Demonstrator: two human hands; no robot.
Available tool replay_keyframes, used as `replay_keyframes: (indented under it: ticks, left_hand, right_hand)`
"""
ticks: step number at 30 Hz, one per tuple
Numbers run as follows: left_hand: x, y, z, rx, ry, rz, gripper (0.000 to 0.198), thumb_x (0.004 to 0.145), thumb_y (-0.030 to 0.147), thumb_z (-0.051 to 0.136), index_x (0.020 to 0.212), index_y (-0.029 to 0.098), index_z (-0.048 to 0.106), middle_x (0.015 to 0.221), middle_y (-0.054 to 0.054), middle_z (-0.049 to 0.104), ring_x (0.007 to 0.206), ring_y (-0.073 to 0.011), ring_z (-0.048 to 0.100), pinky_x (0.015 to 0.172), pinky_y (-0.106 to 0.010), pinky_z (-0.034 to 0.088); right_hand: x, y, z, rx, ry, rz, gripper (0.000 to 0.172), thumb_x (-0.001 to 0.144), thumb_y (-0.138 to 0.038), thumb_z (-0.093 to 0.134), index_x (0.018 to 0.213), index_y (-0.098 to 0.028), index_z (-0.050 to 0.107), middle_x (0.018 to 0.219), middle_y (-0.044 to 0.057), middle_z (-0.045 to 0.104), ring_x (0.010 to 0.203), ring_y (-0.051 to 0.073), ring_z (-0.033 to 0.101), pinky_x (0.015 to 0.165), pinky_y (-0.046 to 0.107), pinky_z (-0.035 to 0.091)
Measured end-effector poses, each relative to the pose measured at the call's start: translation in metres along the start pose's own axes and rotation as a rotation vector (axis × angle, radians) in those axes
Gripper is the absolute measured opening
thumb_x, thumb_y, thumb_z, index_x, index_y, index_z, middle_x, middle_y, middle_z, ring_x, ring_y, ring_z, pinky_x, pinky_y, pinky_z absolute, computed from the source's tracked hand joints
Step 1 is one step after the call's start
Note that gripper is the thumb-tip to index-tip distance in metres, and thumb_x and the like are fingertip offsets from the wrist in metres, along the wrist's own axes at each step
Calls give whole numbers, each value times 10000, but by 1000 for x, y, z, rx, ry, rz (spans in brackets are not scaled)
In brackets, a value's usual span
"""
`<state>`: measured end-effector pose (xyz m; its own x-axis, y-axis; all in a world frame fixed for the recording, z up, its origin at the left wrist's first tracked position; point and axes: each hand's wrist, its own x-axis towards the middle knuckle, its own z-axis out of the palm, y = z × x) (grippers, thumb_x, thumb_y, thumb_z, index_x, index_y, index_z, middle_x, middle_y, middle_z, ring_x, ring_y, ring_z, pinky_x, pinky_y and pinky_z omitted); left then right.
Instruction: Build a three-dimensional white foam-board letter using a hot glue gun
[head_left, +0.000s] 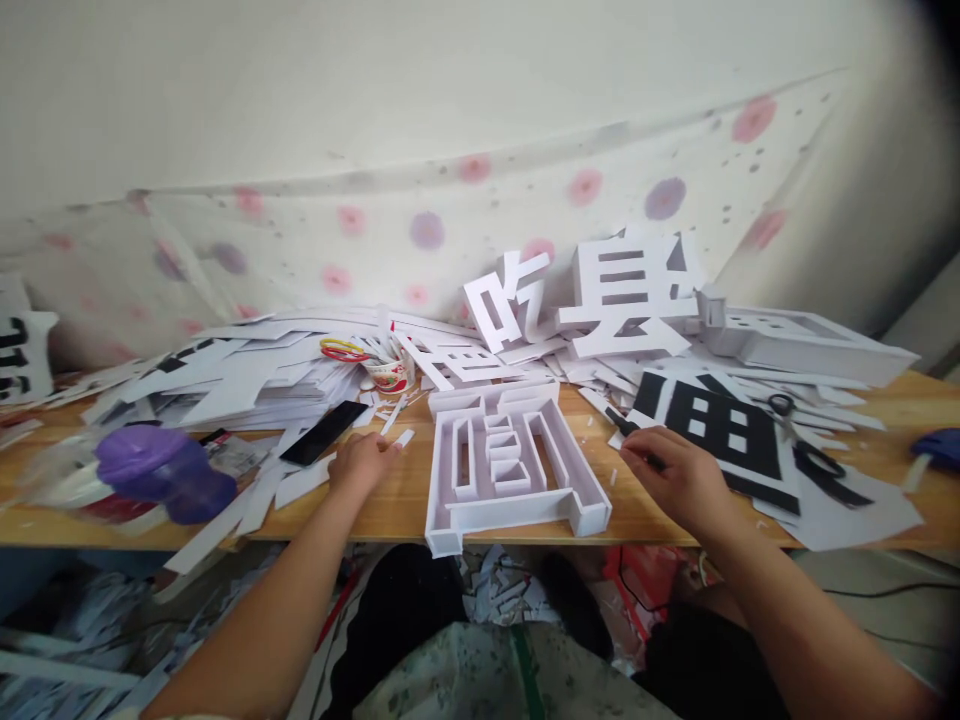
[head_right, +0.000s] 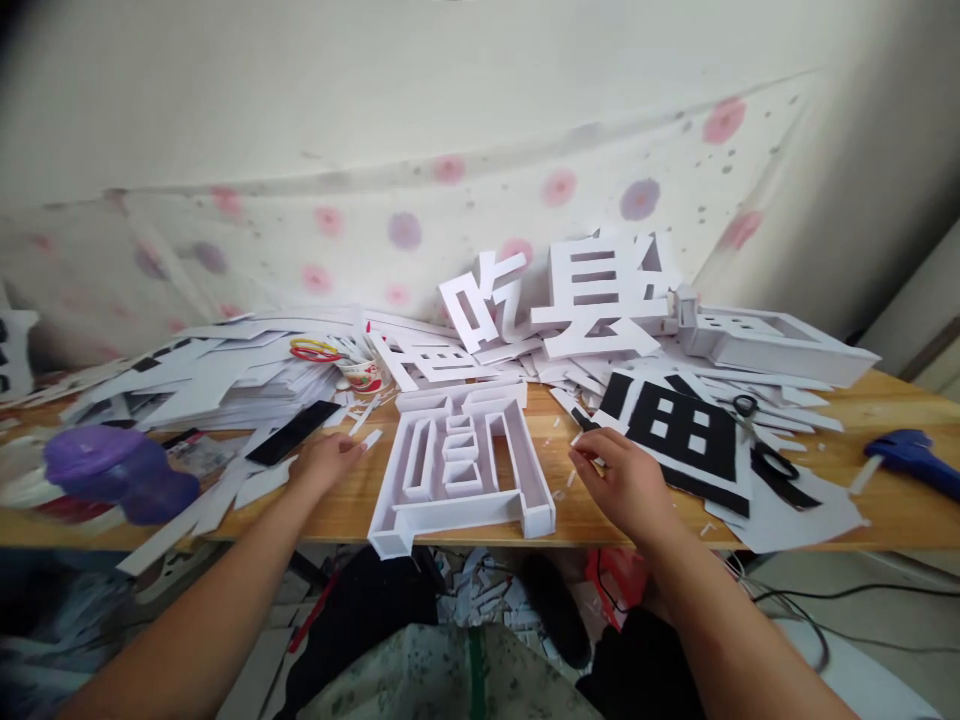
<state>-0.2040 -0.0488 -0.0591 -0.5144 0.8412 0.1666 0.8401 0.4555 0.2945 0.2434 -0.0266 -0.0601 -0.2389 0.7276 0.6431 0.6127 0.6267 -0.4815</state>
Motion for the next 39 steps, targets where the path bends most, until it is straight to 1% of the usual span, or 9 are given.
replay_keyframes:
  ticks: [3,8,13,18,22,27,29,34,39]
  left_hand:
    - [3,4,4,-52,17,20,211,655,410,686,701,208,648,1010,-132,672,1046,-373,580,794,-405,432]
    - [-9,3,8,-289,35,27,125,631,304,648,660,223,558,693,-24,641,730,-244,620,665,-313,422]
    - [-34,13,-13,-658,64,41,235,683,423,571,763,203,568,731,-16,653,706,-192,625,670,-291,466]
    - [-68,49,-49,-876,7,150,266,681,415,643,806,183,605,732,2,633,701,-147,595,662,-249,472]
    - [-101,89,-57,-1021,-105,240,188,695,326,687,782,173,621,691,14,607,651,-119,560,610,-217,446]
    - [-135,129,-53,-1002,-222,288,184,686,310,699,789,177,624,656,18,597,603,-117,545,552,-210,427]
    - [-144,139,-53,-989,-260,300,197,666,322,705,780,181,631,670,6,617,620,-131,570,562,-219,447]
    - [-166,151,-47,-1064,-382,193,291,658,455,704,788,198,658,651,-5,640,572,-156,600,556,-257,506]
    - [-177,146,-18,-1051,-351,139,419,625,640,675,551,235,601,468,-1,552,438,-169,519,412,-275,459]
  right_hand:
    - [1,8,-5,-114,6,90,176,871,-330,545,784,-218,649,823,35,678,726,183,646,619,287,478]
    - [6,34,-14,-311,59,229,219,810,-402,548,764,-227,672,810,36,708,691,215,655,604,323,467]
    - [7,42,-12,-239,69,227,229,808,-426,558,769,-237,682,795,31,721,696,221,672,598,318,491]
    - [7,11,-1,-38,80,62,171,857,-364,577,809,-229,670,834,40,704,742,202,669,619,294,513]
    - [3,-41,3,127,107,-70,86,886,-260,591,943,-226,644,877,47,703,804,196,670,728,301,535]
    - [-1,-91,11,422,-47,-222,438,878,-224,623,1304,-216,524,1038,80,687,896,183,646,824,319,531]
    - [0,-98,13,520,-84,-167,442,860,-244,647,1290,-216,548,1001,68,699,823,169,644,773,303,535]
    - [1,-105,5,693,-105,11,102,842,-254,624,887,-201,698,783,30,722,678,152,636,654,266,521]
    - [10,-76,-13,485,-177,3,183,813,-313,676,966,-220,711,834,-8,748,723,131,677,692,220,542]
